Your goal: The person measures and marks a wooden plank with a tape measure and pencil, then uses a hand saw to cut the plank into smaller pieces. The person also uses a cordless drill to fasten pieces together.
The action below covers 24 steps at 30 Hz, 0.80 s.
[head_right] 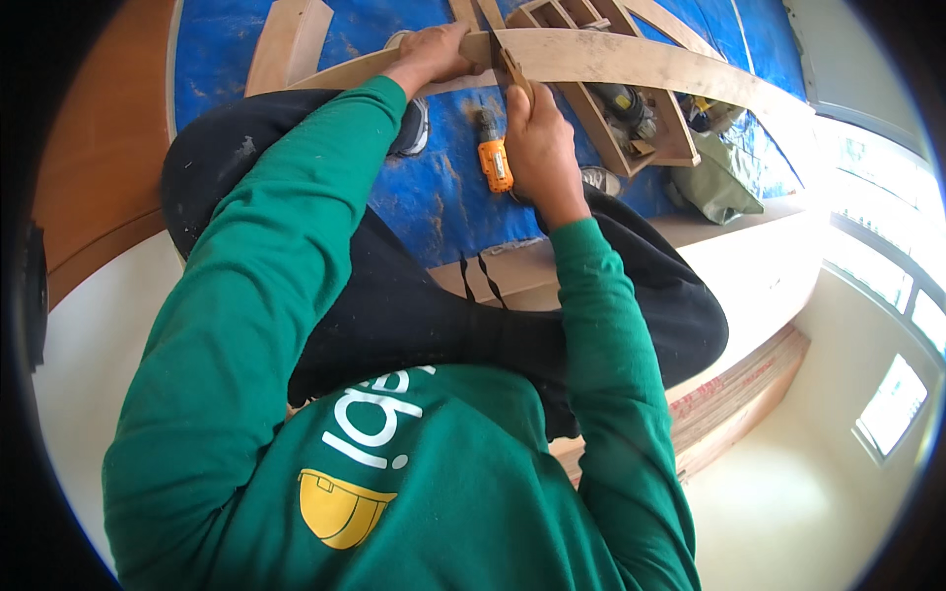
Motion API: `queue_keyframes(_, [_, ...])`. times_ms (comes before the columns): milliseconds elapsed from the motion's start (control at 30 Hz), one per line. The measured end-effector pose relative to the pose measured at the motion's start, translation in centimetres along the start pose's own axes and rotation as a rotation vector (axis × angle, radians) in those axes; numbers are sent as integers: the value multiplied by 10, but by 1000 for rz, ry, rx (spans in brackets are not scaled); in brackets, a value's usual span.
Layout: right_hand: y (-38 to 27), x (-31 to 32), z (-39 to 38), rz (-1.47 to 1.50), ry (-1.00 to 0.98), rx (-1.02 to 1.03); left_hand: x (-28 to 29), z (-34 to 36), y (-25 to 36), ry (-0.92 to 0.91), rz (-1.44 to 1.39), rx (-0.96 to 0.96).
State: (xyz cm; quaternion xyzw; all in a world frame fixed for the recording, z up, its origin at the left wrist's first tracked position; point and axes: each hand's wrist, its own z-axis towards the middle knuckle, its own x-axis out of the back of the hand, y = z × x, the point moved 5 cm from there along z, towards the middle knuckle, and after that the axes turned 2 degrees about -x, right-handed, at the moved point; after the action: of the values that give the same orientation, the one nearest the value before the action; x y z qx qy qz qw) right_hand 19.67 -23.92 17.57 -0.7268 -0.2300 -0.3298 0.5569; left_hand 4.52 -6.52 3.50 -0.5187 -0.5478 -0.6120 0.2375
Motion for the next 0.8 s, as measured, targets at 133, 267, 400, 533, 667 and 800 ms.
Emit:
queue_keyframes(133, [-37, 90, -130, 23, -67, -154, -1, 1, -2, 7, -81, -48])
queue_keyframes(267, [-54, 143, -203, 92, -94, -320, -10, -3, -5, 85, -5, -14])
queue_keyframes(400, [-27, 74, -99, 42, -62, -150, -10, -15, 5, 220, 19, -75])
queue_keyframes(533, [-4, 0, -2, 15, 10, -36, -3, -25, 11, 272, 54, -95])
queue_keyframes(667, [-17, 33, -59, 69, -47, -88, -5, -13, 1, 178, -14, -78])
queue_keyframes(800, [-34, 113, -178, 75, -102, -422, -15, 14, -16, -44, -28, -3])
